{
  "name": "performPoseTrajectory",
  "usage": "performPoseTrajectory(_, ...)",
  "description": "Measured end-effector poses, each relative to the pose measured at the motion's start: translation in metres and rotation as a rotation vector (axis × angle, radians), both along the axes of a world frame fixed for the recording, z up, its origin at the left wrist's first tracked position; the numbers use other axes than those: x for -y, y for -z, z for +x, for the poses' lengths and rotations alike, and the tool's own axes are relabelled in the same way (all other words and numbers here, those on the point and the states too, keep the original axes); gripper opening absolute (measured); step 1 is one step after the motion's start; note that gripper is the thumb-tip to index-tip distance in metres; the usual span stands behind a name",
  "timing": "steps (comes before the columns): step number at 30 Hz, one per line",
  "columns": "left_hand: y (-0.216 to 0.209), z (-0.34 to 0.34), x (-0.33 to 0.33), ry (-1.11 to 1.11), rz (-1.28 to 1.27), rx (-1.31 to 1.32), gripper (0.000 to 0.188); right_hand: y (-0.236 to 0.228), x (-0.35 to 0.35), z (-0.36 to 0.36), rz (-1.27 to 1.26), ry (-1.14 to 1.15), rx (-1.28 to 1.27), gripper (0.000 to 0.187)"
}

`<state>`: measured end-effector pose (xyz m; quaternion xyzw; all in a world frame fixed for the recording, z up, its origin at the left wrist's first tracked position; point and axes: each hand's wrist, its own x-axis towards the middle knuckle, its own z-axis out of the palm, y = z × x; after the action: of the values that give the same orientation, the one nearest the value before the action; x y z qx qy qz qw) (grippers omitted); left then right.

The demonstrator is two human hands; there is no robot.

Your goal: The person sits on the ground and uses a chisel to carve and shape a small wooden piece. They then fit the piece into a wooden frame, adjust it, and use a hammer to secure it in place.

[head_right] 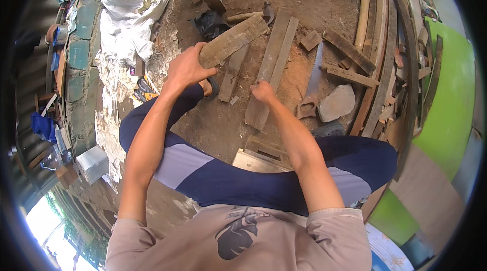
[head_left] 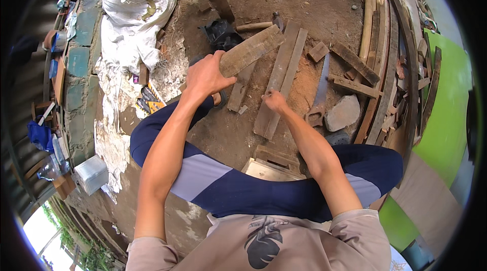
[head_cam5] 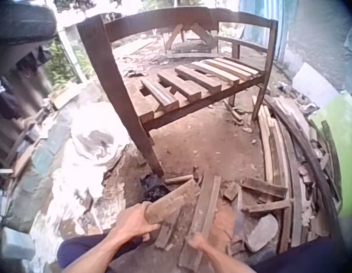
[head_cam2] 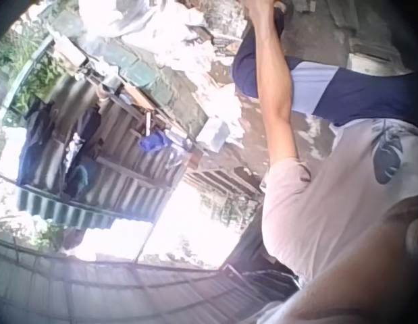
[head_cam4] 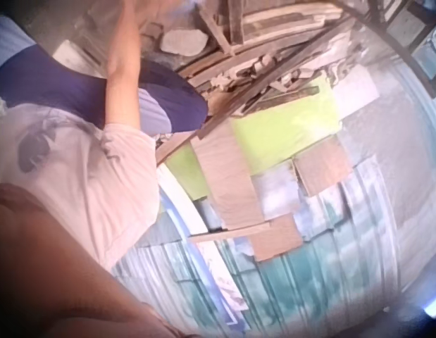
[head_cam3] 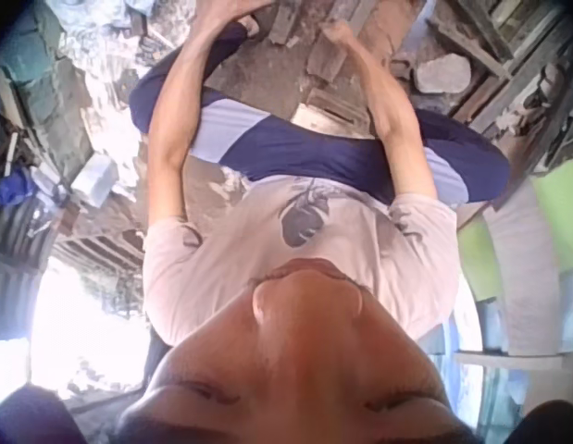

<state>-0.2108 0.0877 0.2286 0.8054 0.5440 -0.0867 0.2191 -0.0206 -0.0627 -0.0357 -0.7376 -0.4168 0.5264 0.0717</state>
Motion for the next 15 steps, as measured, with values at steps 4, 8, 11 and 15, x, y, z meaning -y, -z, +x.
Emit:
performPoseTrajectory(4, -0.007, -0.007, -0.011, -0.064, -0.03, -0.051, 0.077, 0.018, -0.048, -0.041, -0.154, 0.23, -0.072, 0.07)
performPoseTrajectory(8, -0.015, -0.001, -0.021, -0.128, -0.036, -0.02, 0.075, 0.017, -0.089, -0.089, -0.22, 0.517, -0.035, 0.071)
performPoseTrajectory(11, -0.022, 0.01, -0.026, -0.122, -0.044, 0.004, 0.076, 0.035, -0.096, -0.102, -0.233, 0.657, 0.009, 0.069)
performPoseTrajectory(15, -0.022, 0.013, -0.026, -0.03, 0.024, 0.062, 0.078, 0.041, -0.078, -0.096, -0.091, 0.559, -0.04, 0.063)
